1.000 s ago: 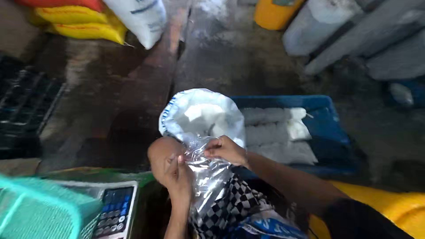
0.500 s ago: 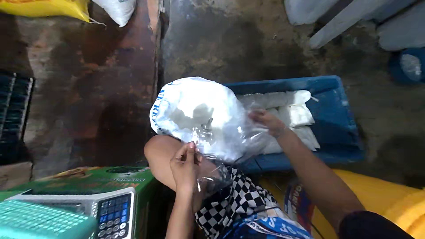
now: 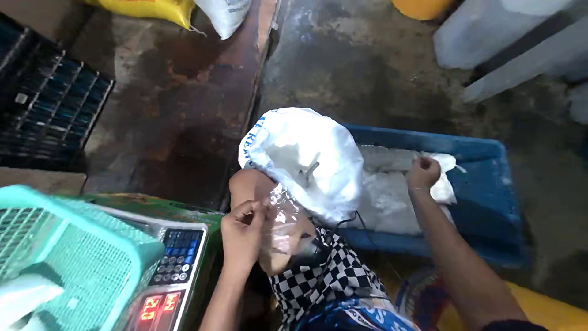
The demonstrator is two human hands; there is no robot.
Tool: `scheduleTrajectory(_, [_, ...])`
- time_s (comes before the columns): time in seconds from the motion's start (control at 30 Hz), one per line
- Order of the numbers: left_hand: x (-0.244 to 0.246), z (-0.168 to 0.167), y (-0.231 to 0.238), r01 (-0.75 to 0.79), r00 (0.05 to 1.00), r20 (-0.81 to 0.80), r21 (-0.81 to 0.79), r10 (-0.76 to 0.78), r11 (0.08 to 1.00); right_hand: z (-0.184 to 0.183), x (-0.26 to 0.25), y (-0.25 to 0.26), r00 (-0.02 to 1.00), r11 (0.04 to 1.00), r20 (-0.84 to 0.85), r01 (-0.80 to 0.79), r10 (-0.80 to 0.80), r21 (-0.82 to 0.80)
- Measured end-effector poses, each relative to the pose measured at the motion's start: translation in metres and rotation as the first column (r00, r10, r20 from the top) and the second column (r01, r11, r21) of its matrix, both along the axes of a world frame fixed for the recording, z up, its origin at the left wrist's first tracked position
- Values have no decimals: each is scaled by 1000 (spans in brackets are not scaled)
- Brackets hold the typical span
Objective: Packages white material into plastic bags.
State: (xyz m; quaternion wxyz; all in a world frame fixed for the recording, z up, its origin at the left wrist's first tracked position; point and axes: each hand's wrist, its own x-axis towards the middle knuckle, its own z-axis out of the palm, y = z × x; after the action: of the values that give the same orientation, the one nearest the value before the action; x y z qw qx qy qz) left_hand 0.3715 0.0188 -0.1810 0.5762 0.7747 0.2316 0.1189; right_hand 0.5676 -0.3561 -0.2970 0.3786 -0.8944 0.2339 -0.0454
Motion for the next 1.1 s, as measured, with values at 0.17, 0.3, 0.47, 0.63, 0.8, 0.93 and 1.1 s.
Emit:
scheduleTrajectory(0.17, [-37,10,10,16,1000,-5,55,-15,998,104,-19,136,470,406,224,-870,854,279])
scheduleTrajectory(0.3, [-86,15,18,77,991,-109,52,-71,996,143,-66,241,-214,-298,251,-879,944,373])
scheduleTrajectory(0.47, [-154,8,37,-62,966,-243,108,87,992,134,-141,314,-509,-496,47,-809,860,317])
scheduleTrajectory(0.63, [-206,-19,29,-428,874,-58,378,482,821,109,-201,341,-314,-292,-40,-918,949,269])
scheduleTrajectory(0.8, [-217,-42,8,-570,819,-100,-253,565,781,90,-238,345,-133,-71,-76,-838,988,542])
scheduleTrajectory(0.93, [-208,-55,3,-504,798,-85,-639,597,581,85,-254,342,-102,-44,-70,-822,992,567])
scheduleTrajectory(1.1, [-209,-60,3,-500,808,-82,-619,583,605,85,-251,338,-75,59,-232,-851,970,521])
